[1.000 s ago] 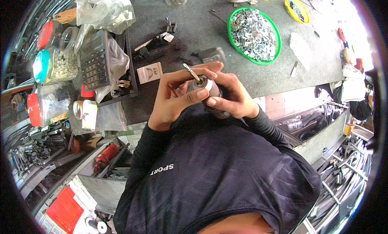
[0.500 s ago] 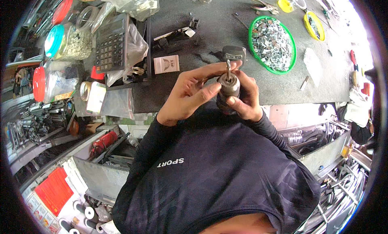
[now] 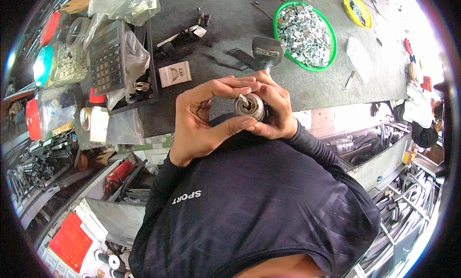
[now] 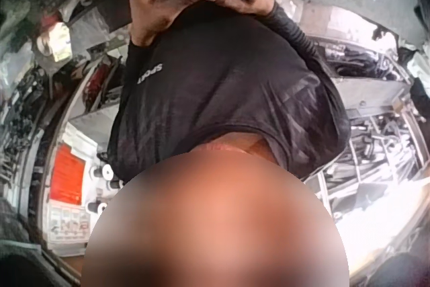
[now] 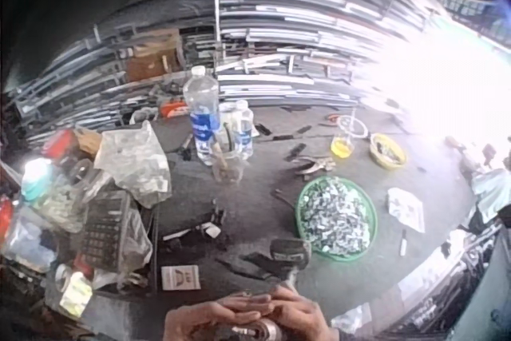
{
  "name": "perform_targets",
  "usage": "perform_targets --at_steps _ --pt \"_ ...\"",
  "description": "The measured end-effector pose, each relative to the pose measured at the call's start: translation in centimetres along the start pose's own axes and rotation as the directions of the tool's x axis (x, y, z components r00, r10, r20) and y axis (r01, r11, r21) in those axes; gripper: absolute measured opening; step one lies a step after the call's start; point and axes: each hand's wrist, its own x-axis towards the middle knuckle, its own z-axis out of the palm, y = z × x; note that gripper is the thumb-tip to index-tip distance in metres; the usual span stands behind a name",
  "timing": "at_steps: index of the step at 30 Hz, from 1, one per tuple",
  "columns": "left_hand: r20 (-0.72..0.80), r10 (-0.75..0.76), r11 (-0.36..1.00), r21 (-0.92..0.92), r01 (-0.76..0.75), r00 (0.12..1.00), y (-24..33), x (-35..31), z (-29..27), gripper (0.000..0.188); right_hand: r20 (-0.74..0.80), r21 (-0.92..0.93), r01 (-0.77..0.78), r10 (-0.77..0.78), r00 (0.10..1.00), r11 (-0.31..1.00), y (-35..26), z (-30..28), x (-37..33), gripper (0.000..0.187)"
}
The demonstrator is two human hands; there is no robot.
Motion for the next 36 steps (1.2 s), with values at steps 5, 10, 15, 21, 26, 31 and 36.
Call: perform_targets --at_steps 5,10,15,21,26,31,36 --pt "0.054 0.076 0.995 0.053 -0.079 0.996 -0.1 0.5 0.5 0.064 -0.030 0.020 0.007 -0.007 1.000 1.000 0.1 0.4 -0.3 0.067" --pt "0.214 0.021 0.988 0.147 -0.054 0.977 1.0 1.4 -0.6 0.065 -0.044 0.016 0.036 -0.035 0.998 0.999 0.2 0.5 0.0 0.063" --pt "0.187 -0.039 0.999 0.037 0.032 0.982 0.3 0.7 -0.7 0.061 0.019 -0.001 0.032 -0.032 0.999 0.999 0.0 0.3 -0.1 0.061" --pt "0.103 -0.012 0.994 -0.110 0.024 0.995 -1.2 0.9 0.2 0.064 0.005 0.004 -0.050 0.050 0.999 0.999 0.1 0.4 -0.2 0.059" --pt "0.208 -0.043 0.996 -0.068 0.059 0.977 -0.8 1.4 -1.4 0.054 0.054 0.075 -0.237 0.233 0.971 0.969 -0.5 0.2 -0.8 0.069" --pt "0.052 -0.145 0.976 -0.156 0.151 0.988 -2.1 0.2 -0.7 0.051 0.031 0.084 -0.309 0.308 0.951 0.947 -0.8 0.6 -0.7 0.074" --pt "-0.084 -0.070 0.994 -0.089 0.062 0.994 -2.7 -0.2 0.5 0.052 0.028 -0.053 -0.225 0.226 0.974 0.973 -0.5 1.1 -0.2 0.070"
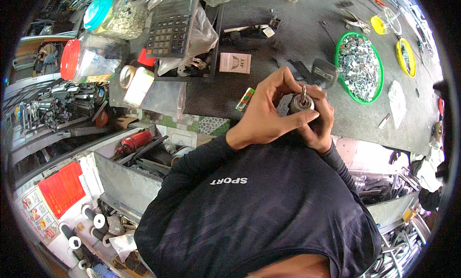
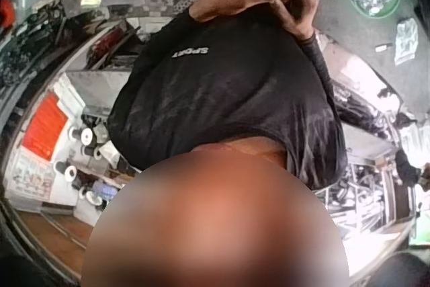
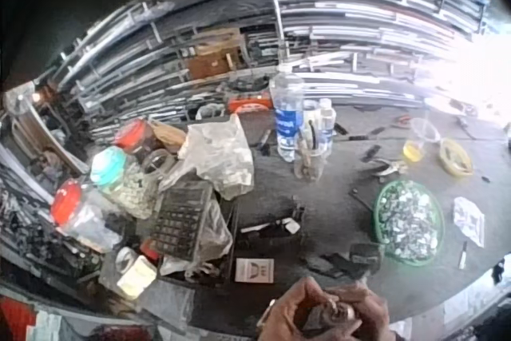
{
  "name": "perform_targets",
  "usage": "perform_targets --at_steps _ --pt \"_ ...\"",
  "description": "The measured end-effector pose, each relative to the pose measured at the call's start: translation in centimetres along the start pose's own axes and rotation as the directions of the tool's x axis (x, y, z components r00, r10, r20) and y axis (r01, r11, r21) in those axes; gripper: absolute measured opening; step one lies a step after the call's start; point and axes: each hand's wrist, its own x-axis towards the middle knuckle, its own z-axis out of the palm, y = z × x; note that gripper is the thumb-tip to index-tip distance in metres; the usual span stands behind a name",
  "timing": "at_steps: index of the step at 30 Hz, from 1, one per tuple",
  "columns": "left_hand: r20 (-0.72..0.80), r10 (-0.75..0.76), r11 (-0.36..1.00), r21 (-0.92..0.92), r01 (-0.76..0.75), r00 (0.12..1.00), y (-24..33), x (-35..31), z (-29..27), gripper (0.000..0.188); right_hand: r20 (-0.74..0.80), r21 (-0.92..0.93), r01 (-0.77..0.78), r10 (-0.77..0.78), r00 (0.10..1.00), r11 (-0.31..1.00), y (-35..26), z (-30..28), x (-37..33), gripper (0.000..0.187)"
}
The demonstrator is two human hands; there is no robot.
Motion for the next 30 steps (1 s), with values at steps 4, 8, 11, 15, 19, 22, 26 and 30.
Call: perform_targets --at_steps 4,8,11,15,19,22,26,30 --pt "0.188 0.035 0.990 0.129 -0.060 0.982 1.3 0.6 -1.2 0.059 -0.028 0.096 -0.028 0.031 0.999 0.995 0.0 -0.2 -0.3 0.069" --pt "0.290 -0.014 0.992 0.122 -0.022 0.957 1.7 1.0 -1.9 0.059 0.022 0.105 -0.011 0.009 1.000 0.994 0.3 -0.5 -0.4 0.069" --pt "0.187 -0.055 0.998 0.029 0.050 0.981 1.4 0.6 -1.0 0.054 0.042 0.083 0.069 -0.073 0.996 0.994 0.5 -0.5 -0.3 0.063" --pt "0.099 -0.060 0.996 -0.062 0.066 0.993 0.8 0.6 0.2 0.062 -0.011 0.071 0.131 -0.131 0.991 0.989 0.7 -0.2 0.0 0.063" --pt "0.221 -0.019 1.000 0.012 0.016 0.975 1.4 0.9 -0.6 0.075 -0.038 0.134 0.090 -0.085 0.996 0.987 0.8 -0.2 -0.1 0.063" --pt "0.300 -0.026 0.999 0.043 0.014 0.954 1.8 1.2 -1.6 0.069 -0.023 0.094 0.119 -0.117 0.993 0.988 0.9 -0.4 -0.2 0.063" --pt "0.227 -0.033 0.997 -0.065 0.049 0.973 1.4 0.7 -1.2 0.061 0.002 0.069 0.159 -0.159 0.987 0.985 1.1 -0.4 -0.1 0.065" --pt "0.163 0.039 0.999 -0.024 -0.036 0.986 1.1 0.2 -0.2 0.059 -0.027 -0.002 0.238 -0.238 0.971 0.971 1.5 -0.2 0.1 0.068"
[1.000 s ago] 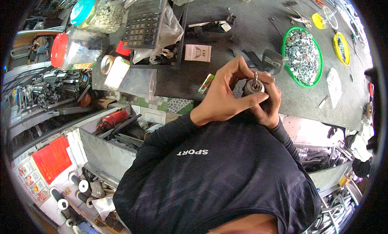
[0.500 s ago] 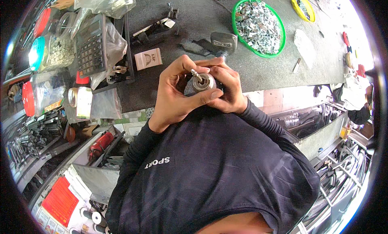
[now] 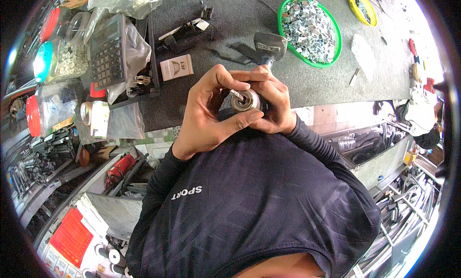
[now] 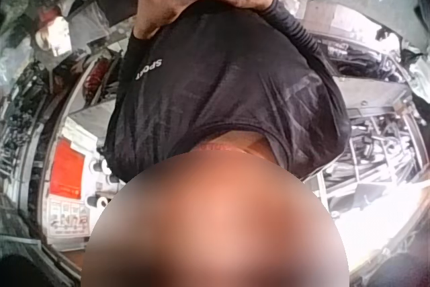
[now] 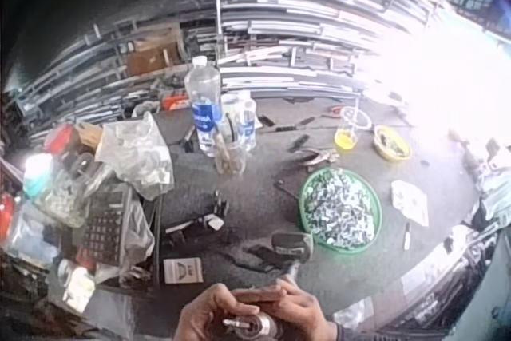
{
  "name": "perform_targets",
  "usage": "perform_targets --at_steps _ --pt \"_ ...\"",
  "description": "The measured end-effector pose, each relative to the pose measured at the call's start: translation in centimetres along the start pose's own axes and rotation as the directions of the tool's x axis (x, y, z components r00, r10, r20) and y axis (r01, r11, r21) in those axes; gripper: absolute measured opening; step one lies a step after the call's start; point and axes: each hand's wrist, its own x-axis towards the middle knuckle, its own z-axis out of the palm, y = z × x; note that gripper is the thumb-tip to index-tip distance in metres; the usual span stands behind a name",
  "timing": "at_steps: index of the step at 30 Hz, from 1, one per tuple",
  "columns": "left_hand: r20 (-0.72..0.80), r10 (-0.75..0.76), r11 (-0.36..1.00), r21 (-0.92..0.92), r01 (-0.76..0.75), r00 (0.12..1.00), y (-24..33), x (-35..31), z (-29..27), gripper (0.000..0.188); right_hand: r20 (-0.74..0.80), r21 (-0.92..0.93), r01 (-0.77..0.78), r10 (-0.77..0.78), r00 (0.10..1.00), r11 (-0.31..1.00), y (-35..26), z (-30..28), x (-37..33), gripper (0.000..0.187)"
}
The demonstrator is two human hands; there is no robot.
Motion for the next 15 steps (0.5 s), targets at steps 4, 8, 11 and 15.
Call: perform_targets --at_steps 4,8,11,15 --pt "0.086 -0.006 0.998 0.067 0.000 0.996 0.7 0.4 -1.0 0.060 -0.053 0.024 0.012 -0.011 0.999 1.000 0.3 0.2 0.0 0.067" --pt "0.105 -0.065 0.995 0.080 0.057 0.992 1.0 0.2 -1.6 0.062 -0.005 0.024 0.019 -0.019 1.000 1.000 0.3 0.2 0.1 0.062" --pt "-0.004 -0.060 0.998 0.028 0.060 0.998 0.3 -0.3 -0.7 0.063 0.003 0.011 -0.016 0.016 1.000 1.000 0.1 0.2 0.1 0.061" --pt "-0.038 -0.024 0.999 -0.025 0.023 0.999 -0.1 -0.1 -0.1 0.060 -0.005 -0.005 -0.023 0.023 1.000 1.000 0.0 0.3 0.2 0.061"
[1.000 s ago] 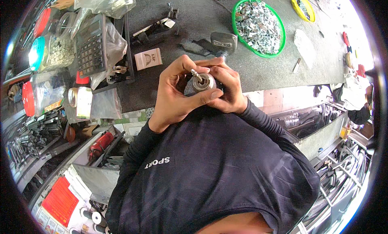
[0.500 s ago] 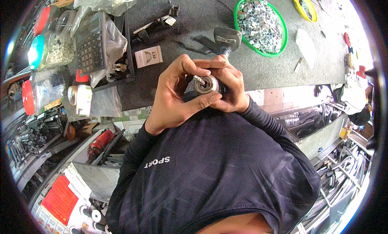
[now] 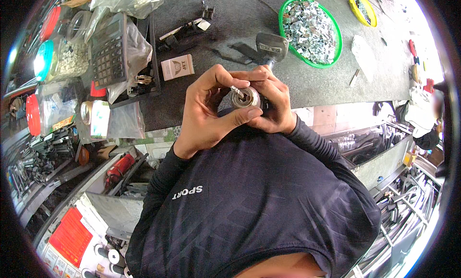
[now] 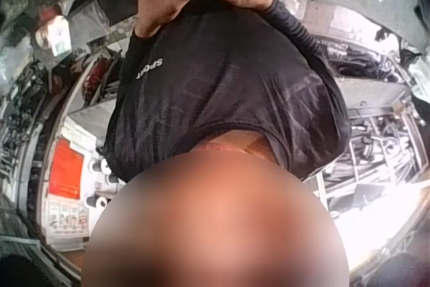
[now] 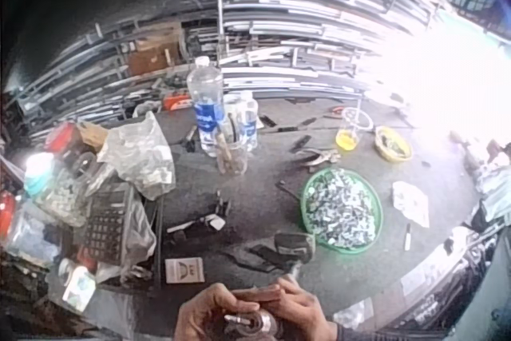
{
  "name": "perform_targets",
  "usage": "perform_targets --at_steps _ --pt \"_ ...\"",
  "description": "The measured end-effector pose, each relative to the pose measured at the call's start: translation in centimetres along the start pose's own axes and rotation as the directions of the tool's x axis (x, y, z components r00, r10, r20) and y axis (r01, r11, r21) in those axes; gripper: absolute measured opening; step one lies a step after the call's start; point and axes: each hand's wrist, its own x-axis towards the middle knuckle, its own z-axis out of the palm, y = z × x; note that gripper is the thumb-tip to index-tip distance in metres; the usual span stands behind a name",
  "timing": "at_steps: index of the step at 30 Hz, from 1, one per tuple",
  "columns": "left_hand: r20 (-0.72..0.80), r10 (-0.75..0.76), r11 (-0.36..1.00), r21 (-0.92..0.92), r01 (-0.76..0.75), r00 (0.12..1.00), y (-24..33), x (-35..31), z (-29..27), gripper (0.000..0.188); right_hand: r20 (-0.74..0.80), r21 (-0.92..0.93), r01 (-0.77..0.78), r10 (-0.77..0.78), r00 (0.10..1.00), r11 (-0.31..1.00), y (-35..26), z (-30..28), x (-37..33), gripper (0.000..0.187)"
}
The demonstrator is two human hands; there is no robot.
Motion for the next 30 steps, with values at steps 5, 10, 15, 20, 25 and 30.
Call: perform_targets --at_steps 5,10,15,20,25,30 --pt "0.082 -0.045 0.998 0.053 0.041 0.996 1.3 0.4 -0.9 0.052 -0.039 -0.004 0.019 -0.020 0.999 1.000 0.0 0.0 -0.1 0.062" --pt "0.070 -0.042 0.999 0.020 0.041 0.997 1.0 0.1 -1.0 0.044 0.028 0.007 -0.015 0.015 1.000 1.000 -0.2 -0.1 -0.1 0.065" --pt "-0.025 0.003 1.000 -0.005 -0.003 1.000 0.3 0.1 -0.4 0.036 0.022 0.025 -0.052 0.051 0.998 0.998 -0.2 0.0 0.1 0.063" --pt "-0.100 0.109 0.991 0.092 -0.100 0.989 0.7 0.5 -1.0 0.023 -0.012 0.051 -0.078 0.079 0.997 0.996 0.0 0.5 0.5 0.059" --pt "-0.117 0.238 0.962 0.164 -0.217 0.964 -0.3 0.7 -1.6 0.020 -0.021 0.077 -0.061 0.062 0.998 0.995 0.0 0.8 0.6 0.059" --pt "-0.068 0.228 0.972 0.082 -0.222 0.971 -0.9 0.8 -2.1 0.018 0.008 0.078 -0.122 0.122 0.992 0.989 0.1 0.8 0.3 0.057"
